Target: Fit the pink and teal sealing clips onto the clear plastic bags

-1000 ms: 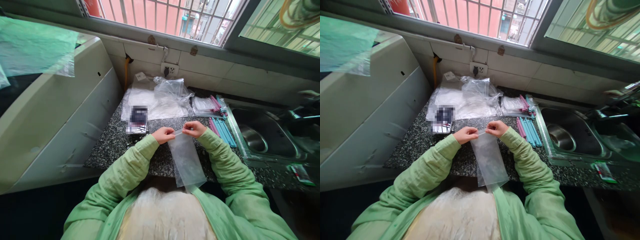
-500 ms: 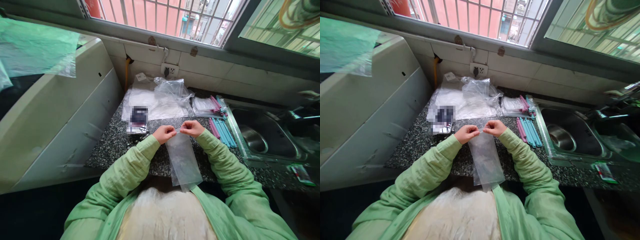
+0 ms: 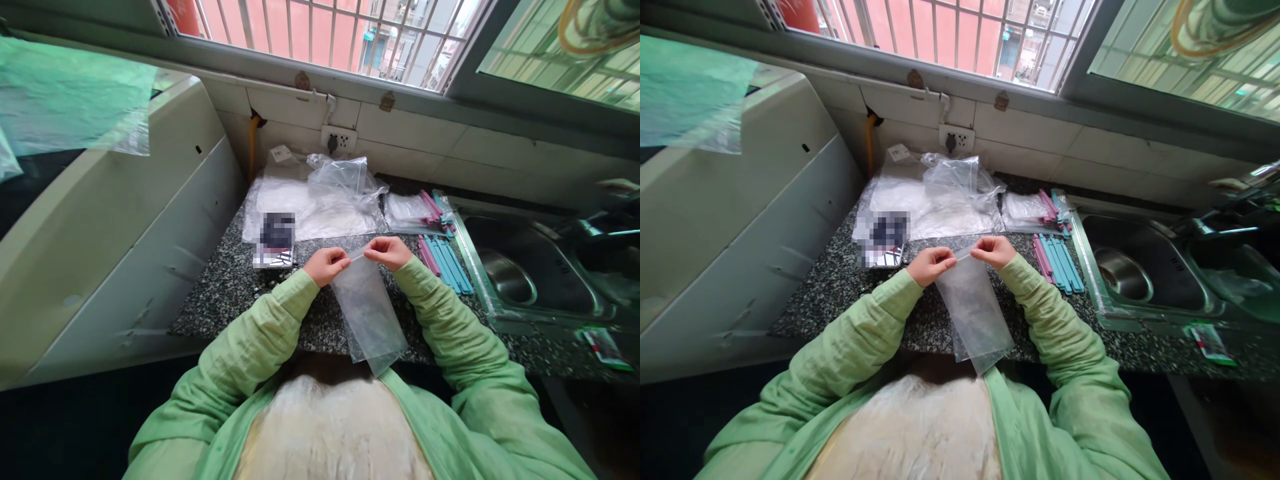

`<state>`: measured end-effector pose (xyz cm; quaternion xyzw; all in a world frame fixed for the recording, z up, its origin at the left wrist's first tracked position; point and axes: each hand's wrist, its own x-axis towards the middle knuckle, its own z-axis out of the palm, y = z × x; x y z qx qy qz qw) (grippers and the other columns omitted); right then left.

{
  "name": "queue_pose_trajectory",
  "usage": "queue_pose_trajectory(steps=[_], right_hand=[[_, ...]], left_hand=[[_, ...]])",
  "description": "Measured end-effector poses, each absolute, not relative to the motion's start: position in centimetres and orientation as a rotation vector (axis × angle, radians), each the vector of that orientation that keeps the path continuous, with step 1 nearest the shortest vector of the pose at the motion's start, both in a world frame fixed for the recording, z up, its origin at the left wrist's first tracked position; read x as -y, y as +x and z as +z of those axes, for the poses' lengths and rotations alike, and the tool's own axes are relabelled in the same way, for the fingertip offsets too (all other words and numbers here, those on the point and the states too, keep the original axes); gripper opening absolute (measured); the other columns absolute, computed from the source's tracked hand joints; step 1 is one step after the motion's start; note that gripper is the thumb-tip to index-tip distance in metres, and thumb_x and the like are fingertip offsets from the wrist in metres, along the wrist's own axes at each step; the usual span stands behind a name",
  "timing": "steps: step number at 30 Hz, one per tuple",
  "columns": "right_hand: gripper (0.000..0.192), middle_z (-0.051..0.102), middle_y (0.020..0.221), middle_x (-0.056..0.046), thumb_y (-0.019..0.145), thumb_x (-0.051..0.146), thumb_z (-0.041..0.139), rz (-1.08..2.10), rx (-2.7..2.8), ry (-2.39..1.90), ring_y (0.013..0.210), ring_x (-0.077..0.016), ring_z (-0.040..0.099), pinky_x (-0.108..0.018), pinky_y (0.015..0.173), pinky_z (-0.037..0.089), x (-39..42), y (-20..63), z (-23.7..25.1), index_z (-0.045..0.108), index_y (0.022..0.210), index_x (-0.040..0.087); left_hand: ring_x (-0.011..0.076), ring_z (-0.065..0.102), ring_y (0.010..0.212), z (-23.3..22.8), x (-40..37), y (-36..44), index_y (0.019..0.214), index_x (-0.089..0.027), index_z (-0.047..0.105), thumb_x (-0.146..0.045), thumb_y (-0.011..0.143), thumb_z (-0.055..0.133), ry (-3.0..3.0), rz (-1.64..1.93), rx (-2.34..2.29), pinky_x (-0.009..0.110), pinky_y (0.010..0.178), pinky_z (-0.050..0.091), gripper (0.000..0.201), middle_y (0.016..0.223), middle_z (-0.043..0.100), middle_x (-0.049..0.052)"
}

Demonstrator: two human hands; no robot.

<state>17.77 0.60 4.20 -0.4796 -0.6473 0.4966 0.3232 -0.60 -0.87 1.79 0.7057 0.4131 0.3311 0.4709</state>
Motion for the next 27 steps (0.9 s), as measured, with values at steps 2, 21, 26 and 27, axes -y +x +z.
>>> queue_pose_trajectory(steps=[2,21,26,27], right_hand=[[0.044,0.046,0.05,0.004,0.048,0.053,0.068,1.293,1.716,-1.244,0.047,-0.005,0.037,-0.021,0.046,0.03,-0.56,17.81,4.22,0.052,0.057,0.014],[0.043,0.047,0.05,0.004,0.049,0.052,0.068,1.407,1.764,-1.268,0.047,-0.0047,0.037,-0.021,0.047,0.028,-0.17,17.16,4.05,0.052,0.058,0.013],[0.043,0.049,0.052,0.004,0.048,0.051,0.068,1.428,1.717,-1.276,0.049,-0.005,0.039,-0.021,0.047,0.028,-0.26,17.5,4.46,0.054,0.059,0.012],[0.043,0.049,0.052,0.004,0.048,0.051,0.068,1.433,1.718,-1.278,0.049,-0.005,0.039,-0.021,0.047,0.028,-0.25,17.57,4.56,0.054,0.059,0.012]], left_hand=[[0.0064,0.032,0.051,1.71,0.85,-0.58,0.058,-0.013,0.048,-0.034,0.067,0.048,1.722,0.806,-1.0,0.02,0.049,0.025,0.023,0.049,0.035,-0.006],[0.0045,0.027,0.048,1.58,1.1,-0.47,0.051,-0.014,0.04,-0.045,0.064,0.054,1.624,0.73,-0.774,0.019,0.045,0.021,0.036,0.049,0.027,-0.007],[0.0045,0.027,0.048,2.13,0.92,-0.89,0.052,-0.013,0.043,-0.042,0.063,0.055,1.592,0.819,-0.848,0.019,0.046,0.021,0.034,0.048,0.029,-0.006],[0.0045,0.028,0.048,2.22,0.88,-0.98,0.052,-0.013,0.043,-0.042,0.062,0.056,1.574,0.838,-0.857,0.019,0.046,0.021,0.034,0.049,0.03,-0.006]])
